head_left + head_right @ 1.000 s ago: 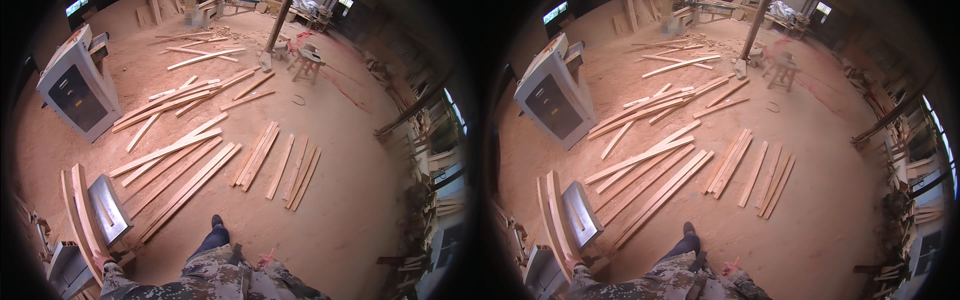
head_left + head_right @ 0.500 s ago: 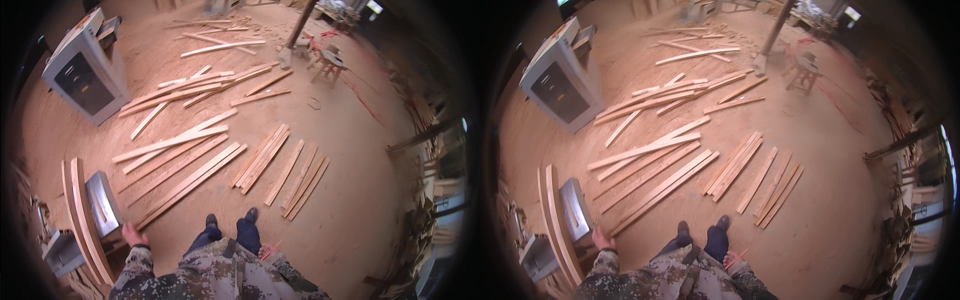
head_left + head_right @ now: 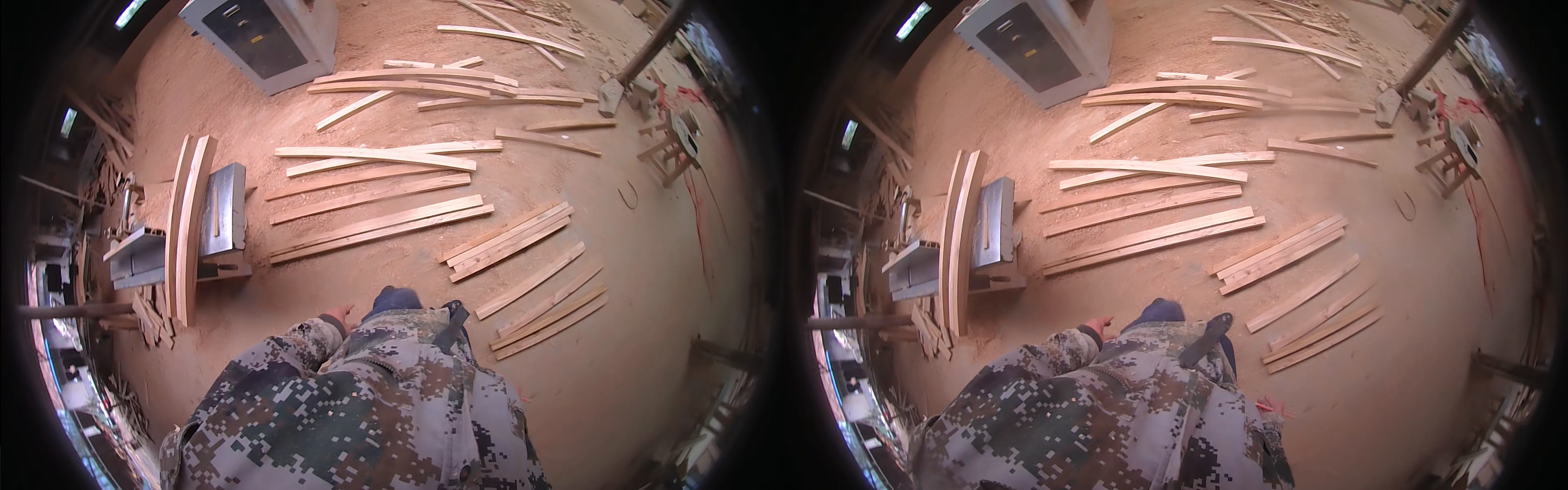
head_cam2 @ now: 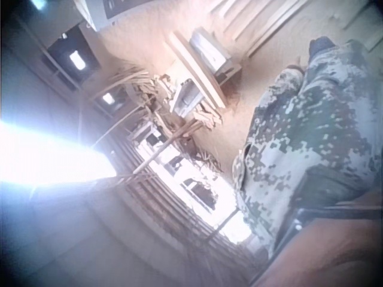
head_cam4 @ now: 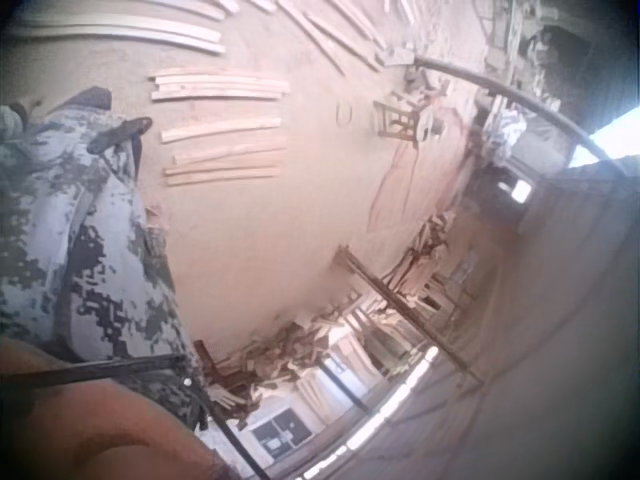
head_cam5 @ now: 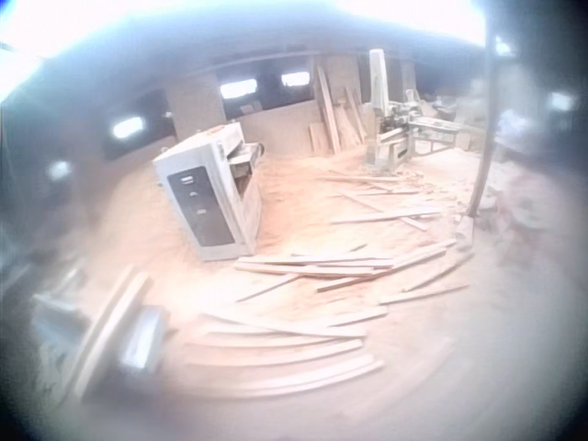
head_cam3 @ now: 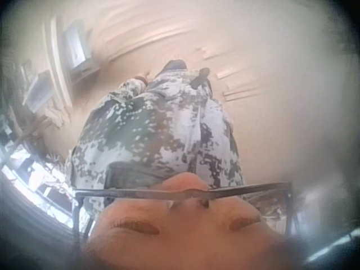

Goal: The person picks up wooden planks from a pile, inspects them, and places them on a table saw. They repeat this process, moving planks from the floor to the table saw and arranging them in a neat stack.

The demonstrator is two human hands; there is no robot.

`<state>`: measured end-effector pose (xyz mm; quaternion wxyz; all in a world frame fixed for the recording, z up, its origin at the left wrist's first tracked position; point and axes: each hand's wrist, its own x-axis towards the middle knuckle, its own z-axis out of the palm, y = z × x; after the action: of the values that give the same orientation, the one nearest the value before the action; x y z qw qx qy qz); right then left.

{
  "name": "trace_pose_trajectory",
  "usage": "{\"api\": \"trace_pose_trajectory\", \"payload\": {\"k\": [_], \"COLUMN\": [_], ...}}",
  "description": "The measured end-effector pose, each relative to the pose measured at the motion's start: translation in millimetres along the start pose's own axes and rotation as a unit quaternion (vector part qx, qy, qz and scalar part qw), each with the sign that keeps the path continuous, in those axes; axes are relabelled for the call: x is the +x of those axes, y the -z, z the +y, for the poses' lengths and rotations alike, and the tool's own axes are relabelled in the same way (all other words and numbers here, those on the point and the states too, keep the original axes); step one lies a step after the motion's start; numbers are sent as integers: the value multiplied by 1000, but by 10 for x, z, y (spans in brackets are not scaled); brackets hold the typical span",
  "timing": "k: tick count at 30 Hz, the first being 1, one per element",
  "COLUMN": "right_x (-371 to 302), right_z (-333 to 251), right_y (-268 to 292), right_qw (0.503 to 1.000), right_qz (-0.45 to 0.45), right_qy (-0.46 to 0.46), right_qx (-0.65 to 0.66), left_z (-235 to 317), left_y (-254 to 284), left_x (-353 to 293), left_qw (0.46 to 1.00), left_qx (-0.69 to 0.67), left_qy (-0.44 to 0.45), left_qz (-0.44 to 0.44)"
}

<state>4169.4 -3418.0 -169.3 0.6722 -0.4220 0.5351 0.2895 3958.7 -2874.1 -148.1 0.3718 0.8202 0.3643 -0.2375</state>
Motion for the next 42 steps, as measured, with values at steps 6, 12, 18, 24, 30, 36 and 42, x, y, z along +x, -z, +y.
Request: {"api": "trace_pose_trajectory", "payload": {"k": [6, 12, 18, 24, 30, 36, 42], "right_x": [216, 837, 1798, 2313, 1969, 1939, 2227], "right_z": [-723, -1452, -2360, -3344, -4721, -6037, -6771], "right_y": [11, -585, -1765, -3488, -4695, -6185, -7016], "right_qw": [999, 995, 975, 988, 1000, 993, 972], "right_qz": [-22, -71, -118, -80, 7, -62, -164], "right_qy": [24, 2, -146, -97, -18, 59, -1], "right_qx": [-22, -73, -119, -87, -19, -85, -169], "left_z": [169, 318, 583, 2199, 5389, 6925, 6765], "left_y": [-145, -194, -675, -575, 1021, 1993, 1975], "left_x": [327, 798, 2725, 5101, 6446, 6789, 6656], "left_qw": [992, 969, 944, 976, 936, 906, 899], "left_qx": [-74, -78, 138, 141, -345, -422, -414], "left_qy": [42, 231, 181, 42, -57, -36, 112], "left_qz": [89, -34, -239, -159, 25, -1, 90]}}
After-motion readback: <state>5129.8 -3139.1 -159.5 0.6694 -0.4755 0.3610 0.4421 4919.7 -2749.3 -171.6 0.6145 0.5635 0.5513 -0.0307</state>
